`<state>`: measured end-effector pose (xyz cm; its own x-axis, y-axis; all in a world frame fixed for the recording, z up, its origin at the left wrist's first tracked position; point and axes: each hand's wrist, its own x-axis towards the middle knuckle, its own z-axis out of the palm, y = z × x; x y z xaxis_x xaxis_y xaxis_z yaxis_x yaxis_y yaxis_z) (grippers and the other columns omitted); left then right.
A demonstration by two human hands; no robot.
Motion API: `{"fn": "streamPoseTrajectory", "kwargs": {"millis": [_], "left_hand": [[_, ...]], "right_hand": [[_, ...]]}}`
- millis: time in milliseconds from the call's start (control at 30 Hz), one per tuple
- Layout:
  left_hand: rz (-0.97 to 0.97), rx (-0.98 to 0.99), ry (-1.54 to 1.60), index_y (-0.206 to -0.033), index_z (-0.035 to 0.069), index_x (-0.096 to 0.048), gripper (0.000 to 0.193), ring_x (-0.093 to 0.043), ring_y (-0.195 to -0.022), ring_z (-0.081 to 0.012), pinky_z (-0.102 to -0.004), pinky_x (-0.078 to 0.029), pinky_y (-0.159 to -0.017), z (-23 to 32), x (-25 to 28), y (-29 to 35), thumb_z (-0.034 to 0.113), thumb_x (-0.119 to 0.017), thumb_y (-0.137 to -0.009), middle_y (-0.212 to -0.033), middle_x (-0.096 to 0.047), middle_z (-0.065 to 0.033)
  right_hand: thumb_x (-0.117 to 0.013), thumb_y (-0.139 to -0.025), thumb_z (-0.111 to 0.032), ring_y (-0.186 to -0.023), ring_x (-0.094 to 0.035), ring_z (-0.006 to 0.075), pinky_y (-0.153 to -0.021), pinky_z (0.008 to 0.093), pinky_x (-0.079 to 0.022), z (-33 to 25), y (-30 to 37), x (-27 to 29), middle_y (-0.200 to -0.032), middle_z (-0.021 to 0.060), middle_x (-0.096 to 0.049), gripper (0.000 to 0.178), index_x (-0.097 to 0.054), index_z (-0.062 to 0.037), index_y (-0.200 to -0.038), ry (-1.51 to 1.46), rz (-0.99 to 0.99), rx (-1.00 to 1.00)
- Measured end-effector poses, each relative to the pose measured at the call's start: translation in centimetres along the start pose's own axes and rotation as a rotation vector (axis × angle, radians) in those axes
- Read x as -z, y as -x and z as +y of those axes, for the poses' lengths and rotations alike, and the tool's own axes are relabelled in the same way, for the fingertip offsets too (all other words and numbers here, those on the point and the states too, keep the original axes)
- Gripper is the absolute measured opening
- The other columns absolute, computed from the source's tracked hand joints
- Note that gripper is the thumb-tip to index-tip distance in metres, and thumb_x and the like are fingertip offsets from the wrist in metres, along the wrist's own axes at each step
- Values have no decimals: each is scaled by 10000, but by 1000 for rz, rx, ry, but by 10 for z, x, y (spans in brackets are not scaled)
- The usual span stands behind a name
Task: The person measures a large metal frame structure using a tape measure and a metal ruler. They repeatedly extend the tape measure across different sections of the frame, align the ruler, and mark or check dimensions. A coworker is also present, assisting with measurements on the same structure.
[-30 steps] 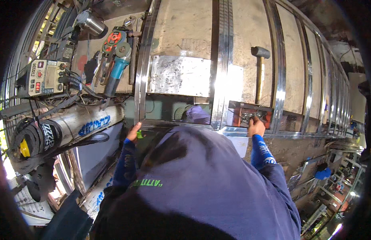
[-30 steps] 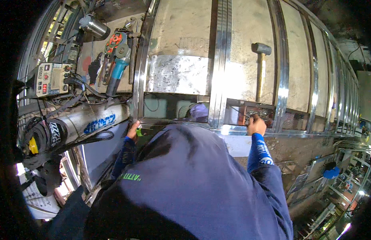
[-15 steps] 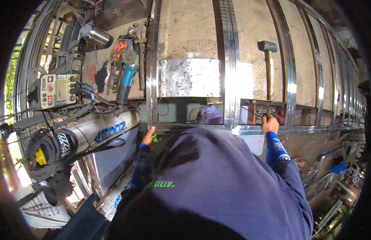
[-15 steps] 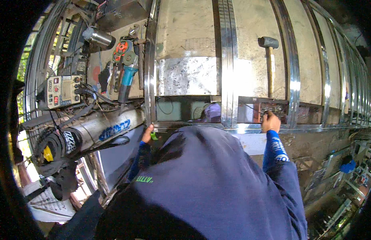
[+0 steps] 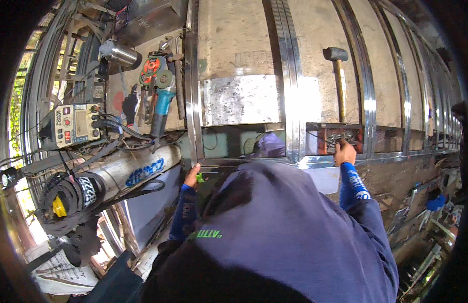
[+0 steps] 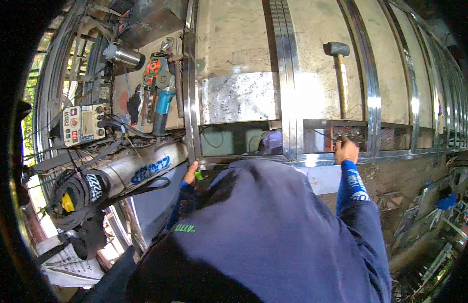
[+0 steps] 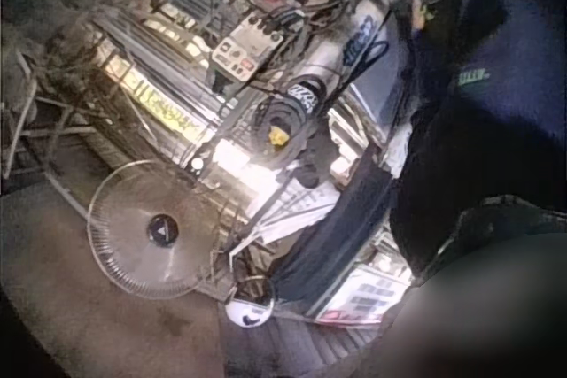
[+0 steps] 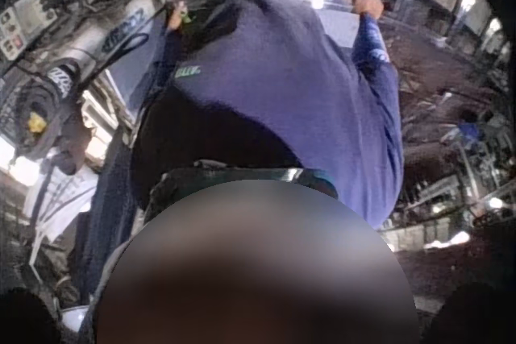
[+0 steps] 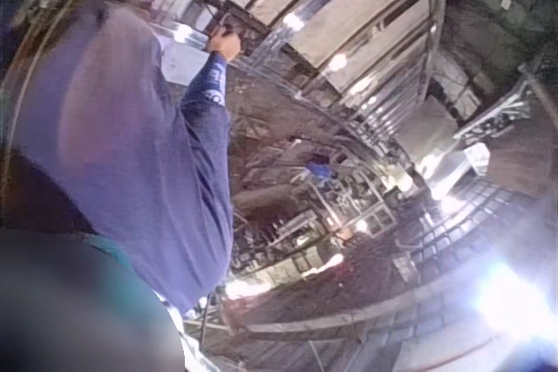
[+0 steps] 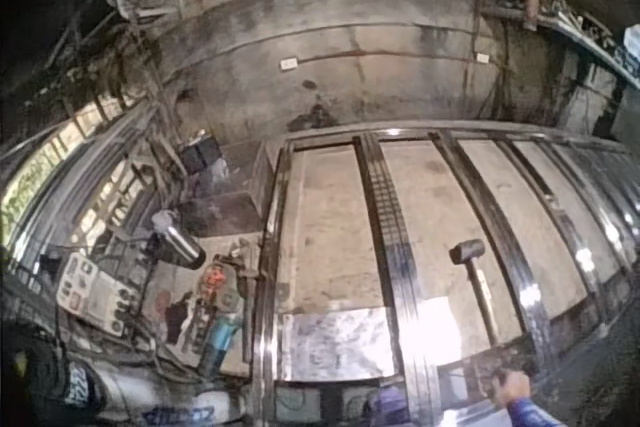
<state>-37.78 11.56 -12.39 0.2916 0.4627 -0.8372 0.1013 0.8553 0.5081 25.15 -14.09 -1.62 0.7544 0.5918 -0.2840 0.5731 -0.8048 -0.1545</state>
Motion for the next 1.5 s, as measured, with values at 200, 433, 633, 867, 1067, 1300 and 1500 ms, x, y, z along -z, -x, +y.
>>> {"fn": "streamPoseTrajectory", "kwargs": {"millis": [200,433,633,867,1067,1300,1500], "left_hand": [[32,-30,15,-1259,79,-646,446,-712,-914,-190,-366,-616,-706,5,-8,7,453,-598,-1021,-1097,-724,-60],[-133,-92,0,-1236,81,-648,418,-697,-930,-180,-360,-606,-735,7,-7,6,439,-587,-1031,-1079,-694,-41],[27,-118,-141,-1155,53,-663,405,-663,-850,-163,-373,-618,-685,0,7,-10,427,-636,-1004,-934,-631,-14],[-74,-119,29,-1166,52,-672,448,-703,-857,-185,-383,-616,-692,4,-10,7,467,-577,-1024,-1054,-712,-71],[-64,-53,-93,-1256,54,-637,495,-715,-834,-194,-373,-617,-694,12,-4,5,488,-563,-1028,-1078,-722,-78],[-80,-64,44,-1348,62,-600,470,-695,-984,-218,-405,-616,-760,-11,20,-15,423,-537,-1053,-1156,-700,-75],[-197,-189,24,-1414,52,-548,495,-622,-1186,-237,-421,-550,-955,-23,31,-32,392,-494,-1059,-1360,-611,-82]], "right_hand": [[-590,-922,-377,-969,-700,430,-888,520,-535,3,-1,-2,-1015,246,-735,374,-740,-81,-1093,19,-16,-20],[-576,-928,-369,-952,-703,429,-880,522,-538,-2,0,1,-980,243,-735,352,-738,-84,-1054,-49,-14,-31],[-556,-921,-380,-947,-699,438,-875,535,-540,-2,-1,2,-980,243,-733,367,-744,-92,-1048,26,-37,-21],[-556,-920,-379,-936,-698,438,-861,533,-541,-3,0,2,-962,240,-732,355,-744,-102,-1039,23,-22,-29],[-553,-916,-379,-939,-701,426,-859,525,-545,-5,2,5,-961,231,-737,358,-748,-111,-1051,14,-9,-25],[-551,-906,-371,-1002,-698,411,-912,508,-538,-14,4,14,-1030,218,-740,392,-756,-137,-1145,1,-64,-60],[-531,-895,-367,-959,-704,420,-896,527,-546,-15,6,17,-1017,233,-735,399,-746,-152,-1153,-23,-92,-64]]}}
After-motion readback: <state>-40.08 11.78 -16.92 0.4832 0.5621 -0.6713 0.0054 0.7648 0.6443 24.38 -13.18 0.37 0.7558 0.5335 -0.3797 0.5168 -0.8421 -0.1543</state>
